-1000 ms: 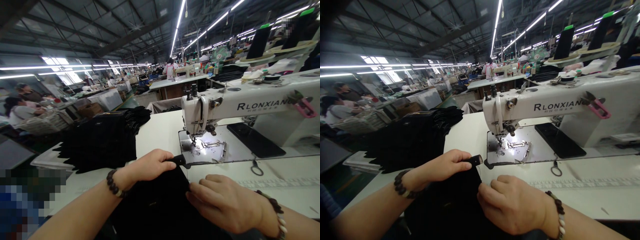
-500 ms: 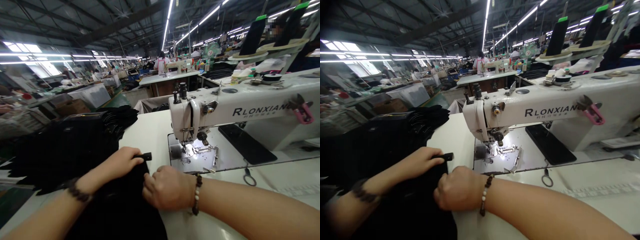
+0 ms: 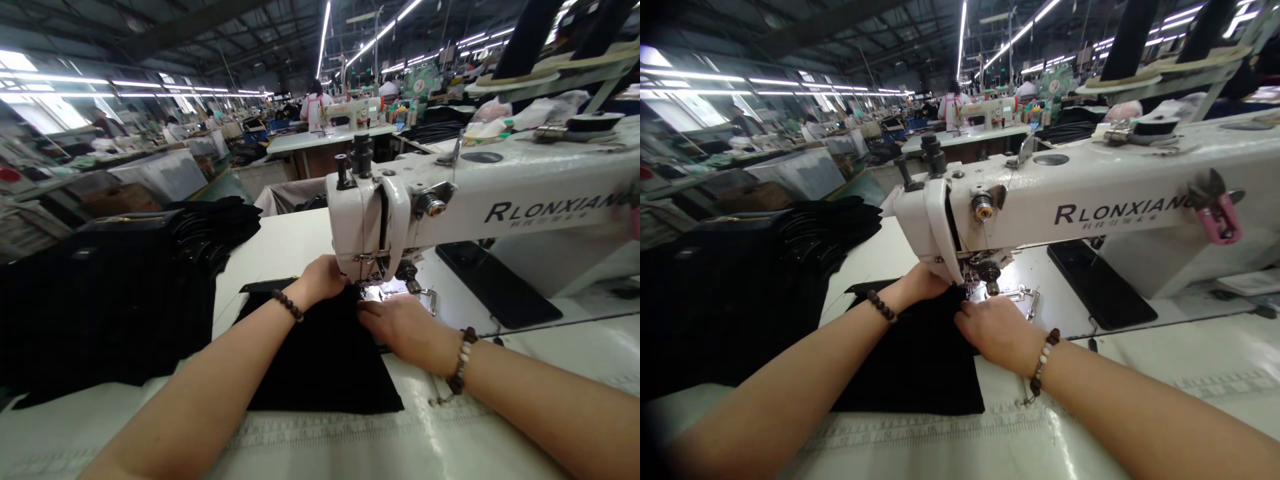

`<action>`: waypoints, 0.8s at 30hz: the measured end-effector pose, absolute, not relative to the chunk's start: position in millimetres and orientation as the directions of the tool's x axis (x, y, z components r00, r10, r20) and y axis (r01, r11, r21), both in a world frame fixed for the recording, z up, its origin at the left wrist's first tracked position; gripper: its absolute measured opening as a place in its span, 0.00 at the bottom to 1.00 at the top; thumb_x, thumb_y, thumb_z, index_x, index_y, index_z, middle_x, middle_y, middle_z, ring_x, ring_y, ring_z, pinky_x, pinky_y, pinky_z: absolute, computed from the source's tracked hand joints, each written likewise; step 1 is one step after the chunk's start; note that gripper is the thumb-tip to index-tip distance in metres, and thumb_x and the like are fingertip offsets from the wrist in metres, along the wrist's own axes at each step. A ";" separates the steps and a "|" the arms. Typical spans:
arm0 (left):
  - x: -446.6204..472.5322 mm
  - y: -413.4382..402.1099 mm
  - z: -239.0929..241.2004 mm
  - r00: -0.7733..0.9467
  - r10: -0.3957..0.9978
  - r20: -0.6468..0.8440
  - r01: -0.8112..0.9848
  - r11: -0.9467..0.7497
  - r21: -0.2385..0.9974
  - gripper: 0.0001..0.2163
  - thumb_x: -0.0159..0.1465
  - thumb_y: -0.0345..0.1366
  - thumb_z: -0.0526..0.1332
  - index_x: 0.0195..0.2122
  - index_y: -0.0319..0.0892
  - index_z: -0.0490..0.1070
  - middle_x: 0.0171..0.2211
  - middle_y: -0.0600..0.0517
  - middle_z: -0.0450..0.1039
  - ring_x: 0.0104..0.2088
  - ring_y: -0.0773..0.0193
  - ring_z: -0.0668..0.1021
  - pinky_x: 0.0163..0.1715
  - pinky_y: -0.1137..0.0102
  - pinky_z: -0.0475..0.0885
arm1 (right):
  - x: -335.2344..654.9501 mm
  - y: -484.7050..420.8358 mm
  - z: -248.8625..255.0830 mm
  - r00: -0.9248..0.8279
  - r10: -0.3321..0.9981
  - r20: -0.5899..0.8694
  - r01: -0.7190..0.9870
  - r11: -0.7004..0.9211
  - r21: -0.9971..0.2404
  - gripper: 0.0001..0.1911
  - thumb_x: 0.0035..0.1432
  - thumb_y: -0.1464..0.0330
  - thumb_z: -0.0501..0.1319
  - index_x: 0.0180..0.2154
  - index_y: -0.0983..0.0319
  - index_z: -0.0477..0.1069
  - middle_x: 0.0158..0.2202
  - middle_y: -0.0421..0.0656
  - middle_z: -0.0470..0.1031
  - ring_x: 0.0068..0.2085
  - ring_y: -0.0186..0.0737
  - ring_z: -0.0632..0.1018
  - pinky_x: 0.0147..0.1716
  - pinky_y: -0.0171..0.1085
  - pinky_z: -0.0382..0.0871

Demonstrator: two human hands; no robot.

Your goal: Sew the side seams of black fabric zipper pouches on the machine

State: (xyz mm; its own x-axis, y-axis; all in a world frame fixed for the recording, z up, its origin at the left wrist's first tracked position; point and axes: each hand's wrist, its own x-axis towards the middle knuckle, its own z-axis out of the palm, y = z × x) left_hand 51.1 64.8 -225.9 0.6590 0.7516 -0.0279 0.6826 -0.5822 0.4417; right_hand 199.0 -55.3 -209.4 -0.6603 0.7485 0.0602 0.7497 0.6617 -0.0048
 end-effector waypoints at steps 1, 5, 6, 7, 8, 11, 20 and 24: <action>53.0 64.3 -227.7 0.670 0.742 -0.020 0.678 -0.600 0.424 0.09 0.56 0.29 0.58 0.37 0.36 0.73 0.41 0.42 0.73 0.45 0.51 0.72 0.43 0.63 0.66 | 200.9 -57.3 -210.0 -0.661 0.748 0.055 0.749 0.663 -0.008 0.09 0.57 0.77 0.51 0.34 0.65 0.68 0.35 0.47 0.73 0.31 0.38 0.74 0.26 0.34 0.61; 54.4 54.9 -226.3 0.717 0.697 0.014 0.644 -0.670 0.369 0.12 0.58 0.29 0.56 0.43 0.39 0.71 0.47 0.46 0.70 0.47 0.53 0.71 0.46 0.63 0.66 | 206.5 -65.5 -213.9 -0.668 0.742 0.057 0.743 0.669 -0.010 0.10 0.59 0.76 0.49 0.35 0.65 0.68 0.36 0.47 0.73 0.30 0.37 0.73 0.25 0.34 0.61; 53.5 51.6 -224.1 0.727 0.687 0.024 0.634 -0.684 0.362 0.12 0.58 0.30 0.56 0.44 0.39 0.70 0.47 0.46 0.70 0.48 0.54 0.70 0.47 0.64 0.65 | 207.3 -67.0 -215.0 -0.671 0.738 0.070 0.740 0.673 -0.009 0.10 0.59 0.76 0.49 0.35 0.65 0.68 0.36 0.48 0.73 0.30 0.37 0.73 0.25 0.35 0.61; 52.5 48.4 -221.7 0.734 0.678 0.034 0.626 -0.695 0.355 0.12 0.59 0.29 0.56 0.45 0.40 0.70 0.48 0.47 0.70 0.48 0.55 0.70 0.48 0.64 0.65 | 207.8 -68.2 -215.9 -0.675 0.732 0.086 0.735 0.678 -0.008 0.10 0.59 0.76 0.48 0.35 0.65 0.68 0.37 0.48 0.73 0.30 0.37 0.73 0.25 0.35 0.61; 51.7 45.7 -219.5 0.740 0.671 0.042 0.619 -0.704 0.348 0.13 0.59 0.29 0.56 0.45 0.40 0.70 0.48 0.48 0.69 0.48 0.55 0.70 0.48 0.64 0.64 | 208.2 -69.0 -216.7 -0.682 0.724 0.099 0.727 0.686 -0.007 0.11 0.59 0.76 0.48 0.36 0.65 0.68 0.37 0.49 0.73 0.30 0.37 0.73 0.25 0.35 0.61; 51.3 42.0 -216.5 0.750 0.659 0.061 0.610 -0.724 0.323 0.14 0.59 0.28 0.55 0.46 0.40 0.69 0.48 0.47 0.69 0.48 0.55 0.70 0.48 0.65 0.64 | 209.1 -69.2 -217.7 -0.705 0.701 0.104 0.705 0.709 0.005 0.11 0.58 0.77 0.47 0.35 0.66 0.68 0.38 0.49 0.72 0.29 0.37 0.72 0.24 0.36 0.60; 55.6 49.4 -226.4 0.772 0.632 0.072 0.593 -0.756 0.276 0.13 0.59 0.25 0.54 0.44 0.38 0.70 0.46 0.46 0.71 0.47 0.55 0.71 0.48 0.65 0.64 | 213.0 -65.7 -219.9 -0.714 0.692 0.106 0.696 0.717 0.013 0.10 0.59 0.76 0.47 0.34 0.65 0.67 0.36 0.46 0.72 0.27 0.37 0.70 0.23 0.37 0.57; 52.7 42.8 -220.1 0.771 0.631 0.087 0.589 -0.757 0.283 0.13 0.58 0.28 0.57 0.45 0.38 0.70 0.47 0.47 0.70 0.47 0.55 0.72 0.48 0.66 0.65 | 212.8 -68.3 -219.9 -0.719 0.686 0.114 0.692 0.721 0.023 0.10 0.59 0.76 0.48 0.34 0.65 0.67 0.35 0.46 0.72 0.26 0.36 0.69 0.22 0.36 0.56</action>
